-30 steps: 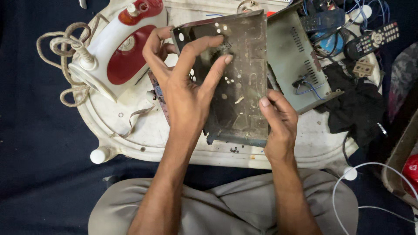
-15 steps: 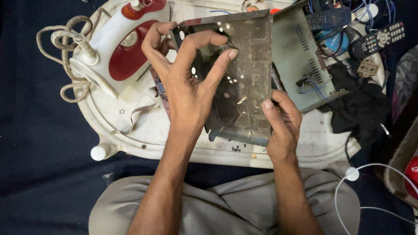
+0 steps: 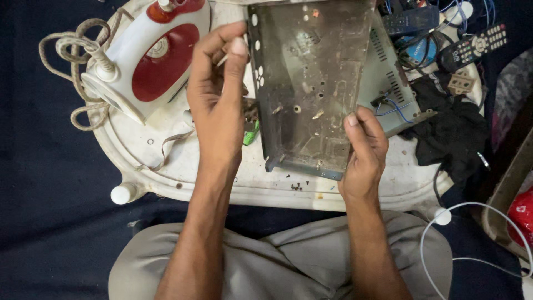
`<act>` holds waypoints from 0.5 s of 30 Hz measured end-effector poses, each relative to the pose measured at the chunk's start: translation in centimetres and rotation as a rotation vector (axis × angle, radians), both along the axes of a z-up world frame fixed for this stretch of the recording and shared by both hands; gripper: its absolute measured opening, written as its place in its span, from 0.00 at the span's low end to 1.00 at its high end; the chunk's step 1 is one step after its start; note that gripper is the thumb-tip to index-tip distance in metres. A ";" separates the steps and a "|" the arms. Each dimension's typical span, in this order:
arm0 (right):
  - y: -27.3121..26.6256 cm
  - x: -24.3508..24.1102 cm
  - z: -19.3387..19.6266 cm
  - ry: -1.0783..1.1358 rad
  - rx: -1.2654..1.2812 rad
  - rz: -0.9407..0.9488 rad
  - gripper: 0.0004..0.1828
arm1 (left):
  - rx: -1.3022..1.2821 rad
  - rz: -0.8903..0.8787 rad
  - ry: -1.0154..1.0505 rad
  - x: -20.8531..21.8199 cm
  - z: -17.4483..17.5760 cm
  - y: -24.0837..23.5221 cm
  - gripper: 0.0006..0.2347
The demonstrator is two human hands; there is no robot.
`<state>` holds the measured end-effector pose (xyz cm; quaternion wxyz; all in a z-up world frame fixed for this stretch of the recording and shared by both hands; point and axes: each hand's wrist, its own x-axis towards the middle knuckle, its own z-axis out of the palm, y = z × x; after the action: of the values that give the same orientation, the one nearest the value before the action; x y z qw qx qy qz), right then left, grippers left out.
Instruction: The person uses a screwdriver to remove screws from a circuit board, then wipes the metal casing with a cloth. They handle the board and casing while seated on the floor.
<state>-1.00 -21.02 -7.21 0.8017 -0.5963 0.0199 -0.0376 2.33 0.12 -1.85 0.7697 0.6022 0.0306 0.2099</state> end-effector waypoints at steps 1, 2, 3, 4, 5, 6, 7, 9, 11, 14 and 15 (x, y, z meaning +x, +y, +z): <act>0.0 0.1 0.0 -0.006 0.012 -0.017 0.12 | -0.012 -0.002 0.023 0.1 -0.1 -0.1 0.09; 0.0 0.1 0.1 -0.010 0.024 -0.035 0.12 | -0.020 0.014 0.109 0.0 -0.2 -0.2 0.10; 0.0 0.2 0.1 -0.014 0.036 -0.053 0.12 | -0.030 0.029 0.195 -0.1 -0.2 -0.3 0.11; -0.1 0.1 0.2 -0.004 0.060 -0.053 0.13 | -0.007 0.015 0.175 -0.2 -0.3 -0.4 0.11; -0.3 0.2 0.2 0.006 0.083 -0.053 0.13 | 0.015 0.001 0.154 -0.3 -0.3 -0.4 0.11; -0.4 0.2 0.3 0.015 0.105 -0.055 0.14 | 0.036 -0.016 0.132 -0.4 -0.4 -0.5 0.10; -0.5 0.2 0.4 0.023 0.126 -0.060 0.13 | 0.019 -0.023 0.183 -0.5 -0.4 -0.5 0.10; -0.7 0.3 0.6 0.034 0.172 -0.068 0.13 | -0.012 -0.036 0.281 -0.5 -0.2 -0.7 0.10; -0.7 0.4 0.9 0.027 0.209 -0.086 0.12 | -0.036 -0.062 0.301 -0.6 -0.1 -0.7 0.09; -0.8 0.5 1.2 0.026 0.234 -0.110 0.11 | -0.043 -0.110 0.325 -0.6 0.3 -0.8 0.09; -0.8 0.5 1.3 0.028 0.238 -0.118 0.11 | -0.040 -0.127 0.333 -0.6 0.4 -0.8 0.09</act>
<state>-0.45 -21.85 -5.94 0.8627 -0.4953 0.0703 -0.0739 1.70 -0.65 -1.49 0.7775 0.6139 0.1238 0.0578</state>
